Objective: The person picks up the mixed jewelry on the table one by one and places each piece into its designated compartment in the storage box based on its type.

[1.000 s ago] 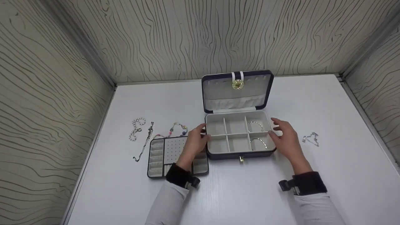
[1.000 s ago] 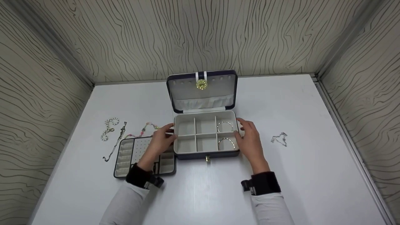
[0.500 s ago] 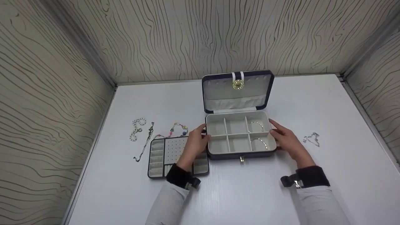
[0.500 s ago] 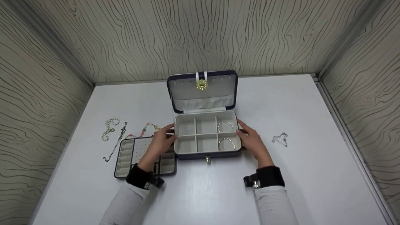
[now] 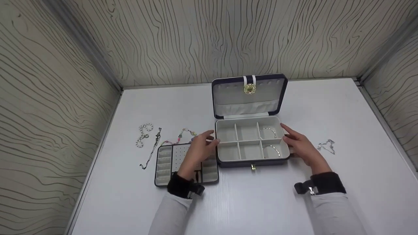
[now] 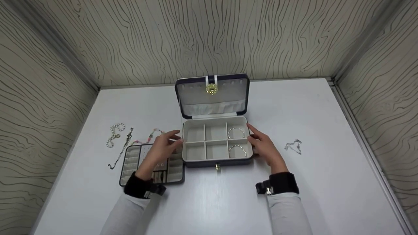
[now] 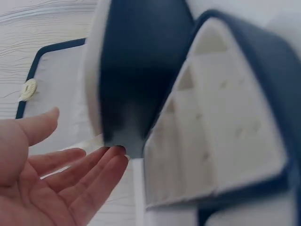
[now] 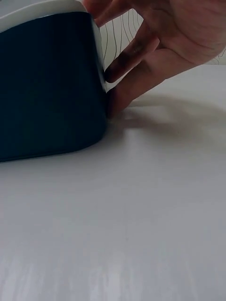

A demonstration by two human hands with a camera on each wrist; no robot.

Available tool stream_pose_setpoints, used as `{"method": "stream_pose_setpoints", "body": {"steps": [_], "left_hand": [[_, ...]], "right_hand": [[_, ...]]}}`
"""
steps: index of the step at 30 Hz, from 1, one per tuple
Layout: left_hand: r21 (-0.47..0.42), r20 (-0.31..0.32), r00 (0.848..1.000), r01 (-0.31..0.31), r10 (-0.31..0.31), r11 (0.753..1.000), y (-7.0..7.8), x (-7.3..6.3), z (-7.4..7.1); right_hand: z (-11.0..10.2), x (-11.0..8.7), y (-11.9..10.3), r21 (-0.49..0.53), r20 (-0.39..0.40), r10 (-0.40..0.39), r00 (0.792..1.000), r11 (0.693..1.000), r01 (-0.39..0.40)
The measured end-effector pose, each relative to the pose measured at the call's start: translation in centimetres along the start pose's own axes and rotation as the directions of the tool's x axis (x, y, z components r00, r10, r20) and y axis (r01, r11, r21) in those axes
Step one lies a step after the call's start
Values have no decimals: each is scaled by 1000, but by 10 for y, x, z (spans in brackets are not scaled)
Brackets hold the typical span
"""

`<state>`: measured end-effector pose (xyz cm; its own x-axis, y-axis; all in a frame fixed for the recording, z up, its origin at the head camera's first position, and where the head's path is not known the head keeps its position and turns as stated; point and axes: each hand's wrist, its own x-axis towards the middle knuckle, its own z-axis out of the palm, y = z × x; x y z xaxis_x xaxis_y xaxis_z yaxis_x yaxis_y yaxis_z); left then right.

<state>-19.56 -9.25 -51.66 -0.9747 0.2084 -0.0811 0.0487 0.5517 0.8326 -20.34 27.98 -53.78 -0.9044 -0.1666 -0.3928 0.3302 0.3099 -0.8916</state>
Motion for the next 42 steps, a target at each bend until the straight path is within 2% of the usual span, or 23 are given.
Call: {"method": "stream_pose_setpoints", "body": {"steps": [2, 5, 11, 14, 18, 24, 34, 42], "left_hand": [[27, -35, 999, -9, 10, 1000, -2, -2, -11], [76, -109, 994, 13, -5, 997, -7, -5, -30], [143, -247, 964, 135, -96, 980, -26, -9, -69], [160, -279, 953, 168, -119, 973, -35, -12, -84], [181, -270, 954, 180, -127, 967, -43, -12, -96], [276, -230, 958, 232, -170, 933, -49, -1, -96], [427, -220, 947, 311, -236, 849, -64, 20, -81], [502, -185, 935, 356, -304, 788, -68, 27, -76]], "right_hand": [[1, 0, 0, -1, -3, 0, 1000, 1000, 0], [0, 0, 1, 10, -1, -3, 1000, 1000, 3], [-1, 1, 4, 30, 5, -10, 1000, 1000, 10], [-1, 1, 4, 35, 4, -4, 1000, 999, 4], [0, 2, 5, 36, -1, 0, 1000, 999, 0], [0, 1, 6, 26, -5, 0, 1000, 1000, 0], [1, 3, 8, 16, -16, 7, 1000, 1000, -7], [1, 3, 8, 16, -24, 4, 1000, 1000, -4]]}}
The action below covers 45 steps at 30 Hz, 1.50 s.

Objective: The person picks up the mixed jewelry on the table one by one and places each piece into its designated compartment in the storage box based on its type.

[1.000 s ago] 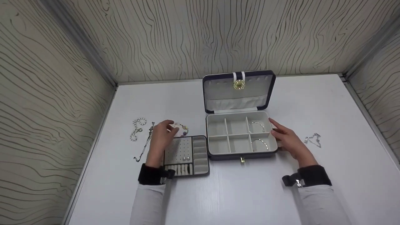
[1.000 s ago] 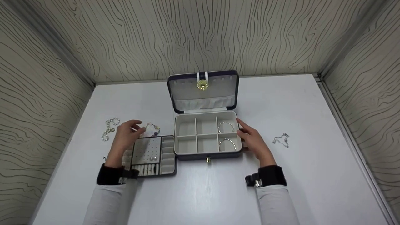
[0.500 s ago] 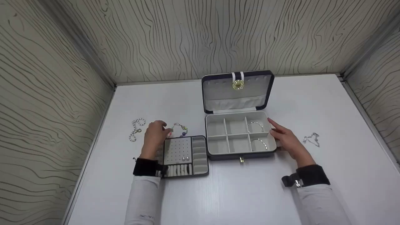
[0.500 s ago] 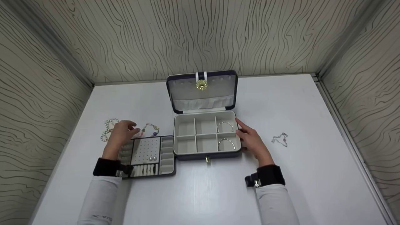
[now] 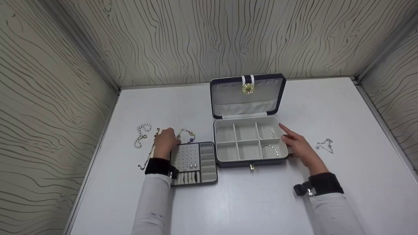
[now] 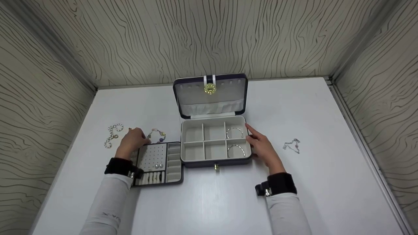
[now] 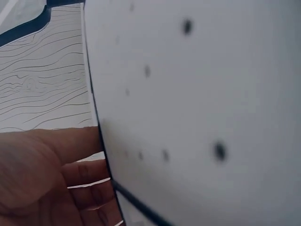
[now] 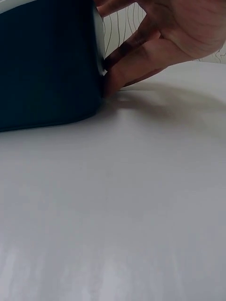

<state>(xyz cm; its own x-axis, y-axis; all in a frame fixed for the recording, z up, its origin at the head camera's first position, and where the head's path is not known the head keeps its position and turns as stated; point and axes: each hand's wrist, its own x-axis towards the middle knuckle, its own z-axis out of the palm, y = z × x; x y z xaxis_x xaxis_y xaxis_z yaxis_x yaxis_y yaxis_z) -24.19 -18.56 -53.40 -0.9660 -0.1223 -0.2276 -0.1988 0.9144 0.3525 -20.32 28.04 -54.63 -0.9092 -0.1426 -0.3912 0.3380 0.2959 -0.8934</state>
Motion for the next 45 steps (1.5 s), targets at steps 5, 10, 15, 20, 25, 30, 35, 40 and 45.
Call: {"method": "stream_pose_setpoints", "body": {"steps": [5, 10, 15, 20, 25, 30, 35, 40, 45], "left_hand": [[33, 13, 1000, 2, -2, 999, 0, 1, 1], [39, 18, 1000, 0, -1, 999, 0, -1, 1], [36, -24, 1000, -5, 5, 999, 2, -3, -3], [-23, -147, 989, -19, 16, 1000, 8, -7, -15], [-89, -247, 968, -68, 44, 994, 15, -16, -32], [-128, -357, 931, -134, 80, 983, 24, -24, -48], [-204, -463, 879, -230, 113, 952, 34, -31, -62], [-247, -566, 809, -354, 162, 902, 47, -42, -76], [-252, -637, 739, -470, 220, 846, 62, -54, -88]], "right_hand": [[1, -1, -1, -6, -6, -12, 1000, 1000, 12], [2, -1, -2, -13, -1, -16, 1000, 1000, 16], [1, -1, -1, 9, 3, -3, 1000, 1000, 3], [0, -1, 0, 19, 1, 4, 1000, 1000, -4], [1, -1, -1, 27, 2, 5, 1000, 1000, -5], [2, -2, -2, 18, -1, 10, 1000, 1000, -10], [1, -1, -2, 10, -4, 10, 1000, 1000, -10], [2, -1, -2, 8, -3, 9, 1000, 1000, -9], [2, -2, -2, 4, -9, 4, 1000, 1000, -4]]}}
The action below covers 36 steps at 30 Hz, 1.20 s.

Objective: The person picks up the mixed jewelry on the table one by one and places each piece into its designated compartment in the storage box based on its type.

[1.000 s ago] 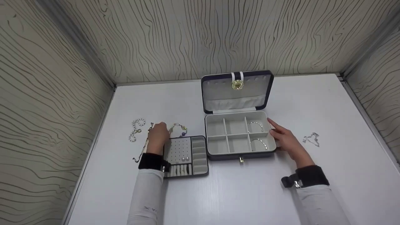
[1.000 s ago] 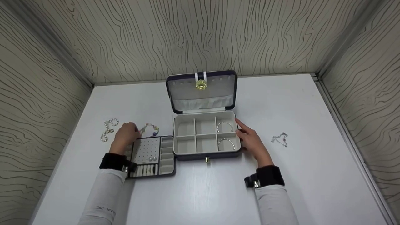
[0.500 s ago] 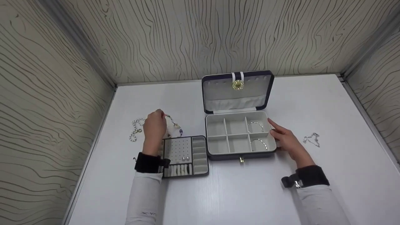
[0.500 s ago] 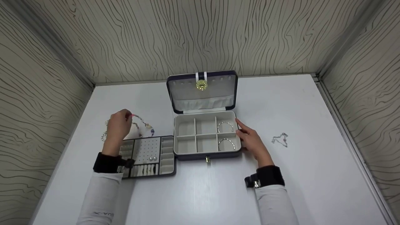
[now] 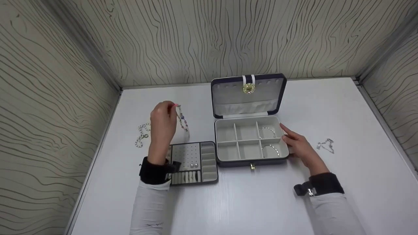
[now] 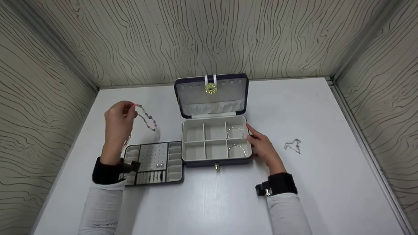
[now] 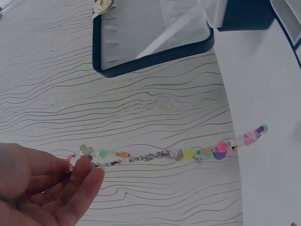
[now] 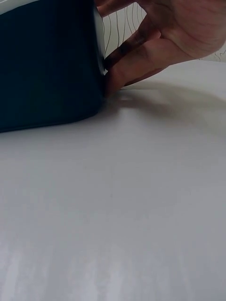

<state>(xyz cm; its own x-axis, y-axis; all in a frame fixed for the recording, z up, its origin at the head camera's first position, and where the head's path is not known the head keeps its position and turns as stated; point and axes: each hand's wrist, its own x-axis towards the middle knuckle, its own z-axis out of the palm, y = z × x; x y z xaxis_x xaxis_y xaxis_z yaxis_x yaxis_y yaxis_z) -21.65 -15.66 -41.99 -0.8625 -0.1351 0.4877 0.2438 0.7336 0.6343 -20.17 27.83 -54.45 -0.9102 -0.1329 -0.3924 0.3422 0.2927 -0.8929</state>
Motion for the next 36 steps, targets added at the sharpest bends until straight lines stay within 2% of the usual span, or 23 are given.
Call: {"method": "stream_pose_setpoints", "body": {"steps": [4, 8, 13, 18, 24, 29, 32, 36], "left_hand": [[-77, 12, 999, -48, 49, 996, 14, 2, -1], [-191, 59, 993, -91, 104, 977, 27, 4, 1], [-318, 102, 978, -144, 184, 937, 46, 4, 6], [-371, 151, 957, -179, 249, 911, 65, 3, 16], [-383, 229, 926, -198, 300, 902, 85, -2, 40], [-409, 270, 899, -218, 346, 886, 98, -7, 67], [-418, 272, 895, -222, 355, 881, 102, -11, 85], [-404, 283, 897, -208, 338, 891, 100, -18, 112]], "right_hand": [[0, -1, 0, 2, -2, -6, 1000, 1000, 6], [-1, -1, 0, 16, 5, -5, 1000, 1000, 5], [-1, 0, 0, 24, 8, 0, 1000, 1000, 0], [-1, -1, 0, 22, 3, 2, 1000, 1000, -2], [-1, -1, 0, 22, 2, 4, 1000, 1000, -4], [0, -2, -1, 21, 6, -5, 1000, 1000, 4], [0, -2, -2, 20, 6, -7, 1000, 1000, 7], [0, -2, -2, 19, 6, -3, 1000, 1000, 3]]}}
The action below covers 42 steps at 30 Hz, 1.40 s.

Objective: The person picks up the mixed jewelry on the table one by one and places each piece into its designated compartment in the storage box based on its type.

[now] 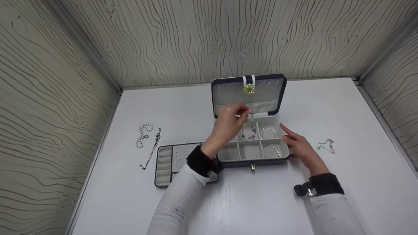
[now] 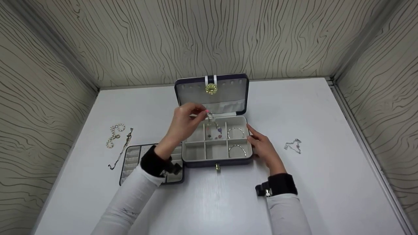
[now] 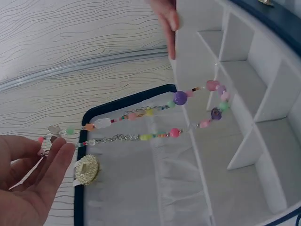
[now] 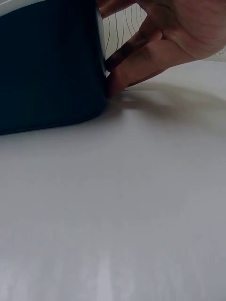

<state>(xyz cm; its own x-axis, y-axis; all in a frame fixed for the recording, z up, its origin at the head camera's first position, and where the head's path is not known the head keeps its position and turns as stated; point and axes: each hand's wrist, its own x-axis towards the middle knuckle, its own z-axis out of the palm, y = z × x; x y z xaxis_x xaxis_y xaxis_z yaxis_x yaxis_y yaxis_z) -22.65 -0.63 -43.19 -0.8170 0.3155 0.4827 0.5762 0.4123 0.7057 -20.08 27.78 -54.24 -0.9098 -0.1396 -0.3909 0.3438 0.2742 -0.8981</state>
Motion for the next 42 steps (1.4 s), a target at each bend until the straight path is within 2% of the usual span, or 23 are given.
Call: {"method": "stream_pose_setpoints", "body": {"steps": [4, 8, 14, 20, 24, 28, 30, 34, 38, 42], "left_hand": [[-12, 58, 998, 39, -38, 999, -8, -1, 20], [-29, 109, 993, 57, -53, 998, -12, -3, 31], [34, 129, 988, 79, -83, 996, -24, -5, 40], [127, 115, 979, 156, -171, 980, -44, -9, 46], [166, 137, 966, 194, -218, 967, -50, -10, 49], [197, 173, 957, 197, -231, 960, -52, -10, 54], [218, 192, 950, 203, -245, 955, -53, -9, 57], [291, 251, 925, 208, -285, 934, -56, -9, 63], [400, 321, 898, 161, -303, 902, -61, -12, 67], [460, 389, 862, 122, -323, 879, -62, -18, 70]], "right_hand": [[0, 0, 0, -5, -1, 4, 1000, 1000, -4], [0, 1, 1, -11, -3, 0, 1000, 1000, 0], [0, 1, 2, -3, -2, -2, 1000, 1000, 2], [0, 2, 2, -5, -3, 1, 1000, 1000, -1], [0, 1, 3, -4, -7, -10, 1000, 1000, 10], [0, 1, 3, -10, -7, -15, 1000, 1000, 15], [1, 1, 2, -12, -8, -14, 1000, 1000, 14], [0, 1, 3, -11, -10, -14, 1000, 1000, 14], [-1, 2, 4, -6, -12, -17, 1000, 1000, 17], [-1, 1, 4, -10, -15, -25, 1000, 1000, 25]]}}
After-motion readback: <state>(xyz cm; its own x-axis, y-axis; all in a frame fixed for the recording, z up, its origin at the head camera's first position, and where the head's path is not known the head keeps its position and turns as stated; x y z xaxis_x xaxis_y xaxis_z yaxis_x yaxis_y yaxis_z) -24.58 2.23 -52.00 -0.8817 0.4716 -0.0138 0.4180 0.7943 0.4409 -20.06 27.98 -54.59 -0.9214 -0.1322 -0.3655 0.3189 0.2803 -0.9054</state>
